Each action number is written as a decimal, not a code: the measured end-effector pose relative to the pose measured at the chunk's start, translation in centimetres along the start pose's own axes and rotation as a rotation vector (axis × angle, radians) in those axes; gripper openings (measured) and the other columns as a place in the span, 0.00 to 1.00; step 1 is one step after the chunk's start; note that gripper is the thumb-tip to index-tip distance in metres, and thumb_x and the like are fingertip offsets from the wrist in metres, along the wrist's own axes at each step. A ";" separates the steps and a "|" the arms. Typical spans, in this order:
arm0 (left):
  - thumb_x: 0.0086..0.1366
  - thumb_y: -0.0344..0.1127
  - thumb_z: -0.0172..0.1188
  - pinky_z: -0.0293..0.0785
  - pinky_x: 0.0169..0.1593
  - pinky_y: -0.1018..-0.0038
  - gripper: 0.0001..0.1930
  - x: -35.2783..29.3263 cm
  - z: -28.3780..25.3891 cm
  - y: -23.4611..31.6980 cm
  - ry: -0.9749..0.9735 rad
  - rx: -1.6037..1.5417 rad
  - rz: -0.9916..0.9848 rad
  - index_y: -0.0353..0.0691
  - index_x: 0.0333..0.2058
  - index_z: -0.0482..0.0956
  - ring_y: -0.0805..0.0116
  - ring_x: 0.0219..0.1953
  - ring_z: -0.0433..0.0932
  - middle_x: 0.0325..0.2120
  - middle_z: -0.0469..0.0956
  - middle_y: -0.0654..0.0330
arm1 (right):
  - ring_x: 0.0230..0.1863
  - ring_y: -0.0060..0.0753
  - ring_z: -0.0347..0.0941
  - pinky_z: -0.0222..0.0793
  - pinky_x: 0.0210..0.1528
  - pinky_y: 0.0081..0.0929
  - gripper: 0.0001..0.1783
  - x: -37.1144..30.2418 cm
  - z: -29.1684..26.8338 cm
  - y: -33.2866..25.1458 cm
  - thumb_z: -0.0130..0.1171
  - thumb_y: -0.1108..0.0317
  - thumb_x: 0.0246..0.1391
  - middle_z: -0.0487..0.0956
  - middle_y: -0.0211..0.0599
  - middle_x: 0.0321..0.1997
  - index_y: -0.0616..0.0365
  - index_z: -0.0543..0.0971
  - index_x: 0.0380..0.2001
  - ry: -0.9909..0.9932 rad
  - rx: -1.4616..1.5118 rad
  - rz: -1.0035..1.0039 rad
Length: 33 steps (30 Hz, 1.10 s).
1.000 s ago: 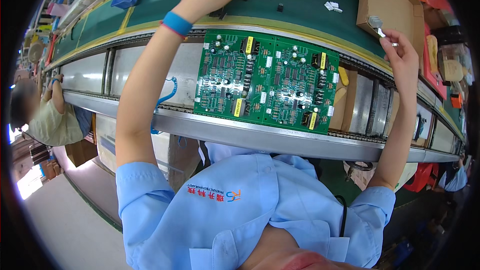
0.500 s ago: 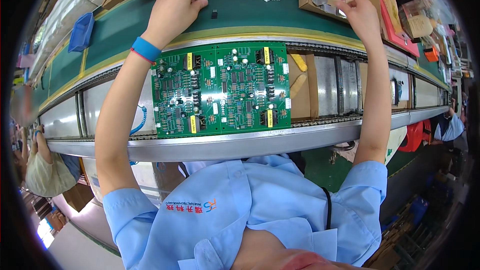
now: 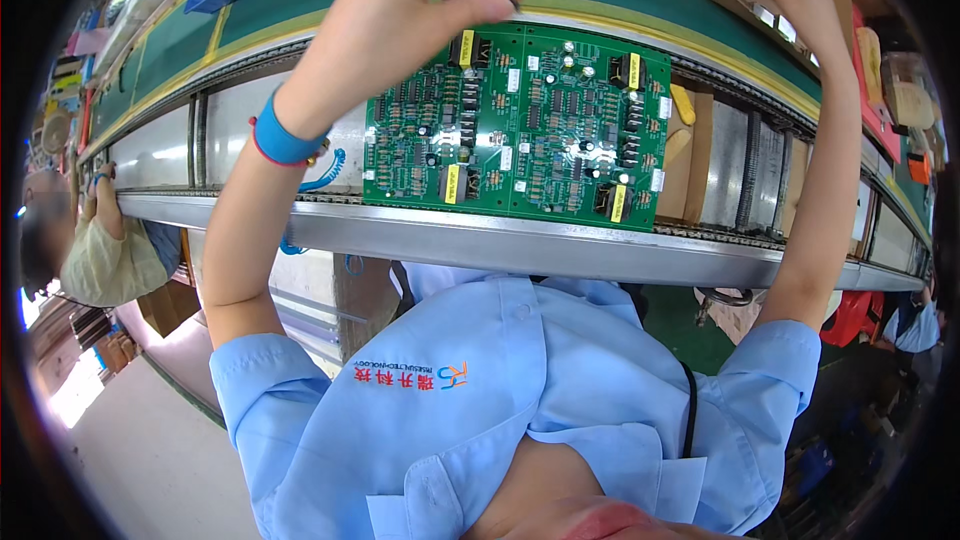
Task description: Assembling electronic components onto a printed circuit board on a production line.
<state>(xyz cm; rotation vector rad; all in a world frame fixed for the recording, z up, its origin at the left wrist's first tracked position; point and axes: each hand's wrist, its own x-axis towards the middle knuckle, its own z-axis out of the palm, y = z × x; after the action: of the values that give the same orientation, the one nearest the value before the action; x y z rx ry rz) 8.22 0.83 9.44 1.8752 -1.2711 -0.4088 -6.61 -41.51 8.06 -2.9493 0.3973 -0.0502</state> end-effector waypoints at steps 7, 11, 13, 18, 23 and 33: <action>0.60 0.34 0.66 0.75 0.38 0.79 0.08 -0.7 2.8 2.4 -0.066 0.139 -0.099 0.37 0.36 0.83 0.76 0.30 0.78 0.29 0.82 0.62 | 0.31 0.17 0.78 0.71 0.25 0.10 0.14 -5.6 -2.3 -7.1 0.55 0.61 0.65 0.81 0.30 0.38 0.57 0.75 0.48 0.234 1.377 0.044; 0.61 0.33 0.65 0.75 0.38 0.80 0.08 -0.6 3.2 1.9 -0.064 -0.029 -0.141 0.37 0.37 0.82 0.78 0.30 0.78 0.28 0.82 0.62 | 0.38 0.29 0.81 0.79 0.33 0.15 0.17 -7.9 -2.3 -10.0 0.52 0.64 0.66 0.80 0.43 0.45 0.63 0.72 0.53 0.118 1.571 0.089; 0.61 0.32 0.65 0.75 0.38 0.79 0.08 -0.3 3.3 2.0 -0.067 0.018 -0.168 0.35 0.36 0.82 0.77 0.30 0.78 0.27 0.81 0.62 | 0.43 0.28 0.79 0.77 0.37 0.16 0.19 -8.0 -1.3 -7.9 0.50 0.64 0.66 0.77 0.46 0.51 0.63 0.72 0.55 0.007 1.632 0.010; 0.61 0.31 0.65 0.75 0.38 0.79 0.07 0.2 3.8 2.2 -0.040 0.223 -0.037 0.35 0.35 0.81 0.76 0.29 0.78 0.26 0.80 0.62 | 0.49 0.27 0.76 0.74 0.42 0.11 0.23 -9.2 0.3 -6.9 0.43 0.62 0.69 0.71 0.51 0.62 0.65 0.67 0.61 -0.140 1.517 -0.087; 0.59 0.30 0.66 0.74 0.38 0.78 0.07 0.4 4.4 2.7 -0.033 0.120 -0.023 0.37 0.36 0.80 0.74 0.31 0.78 0.26 0.80 0.63 | 0.55 0.29 0.75 0.75 0.50 0.14 0.23 -10.0 0.7 -8.8 0.45 0.63 0.69 0.71 0.47 0.62 0.65 0.68 0.61 -0.112 1.550 -0.014; 0.53 0.29 0.68 0.62 0.50 0.66 0.07 0.2 5.7 3.4 -0.039 0.593 0.340 0.43 0.29 0.78 0.63 0.30 0.73 0.26 0.76 0.64 | 0.52 0.51 0.77 0.85 0.41 0.23 0.24 -11.6 0.0 -11.8 0.50 0.69 0.66 0.77 0.55 0.51 0.73 0.64 0.59 -0.064 1.917 0.284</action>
<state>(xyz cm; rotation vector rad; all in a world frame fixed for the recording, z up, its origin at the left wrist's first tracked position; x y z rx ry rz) 2.48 -2.41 8.54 2.0629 -1.8423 0.1334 -14.72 -27.22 9.93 -0.9999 0.3754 -0.1705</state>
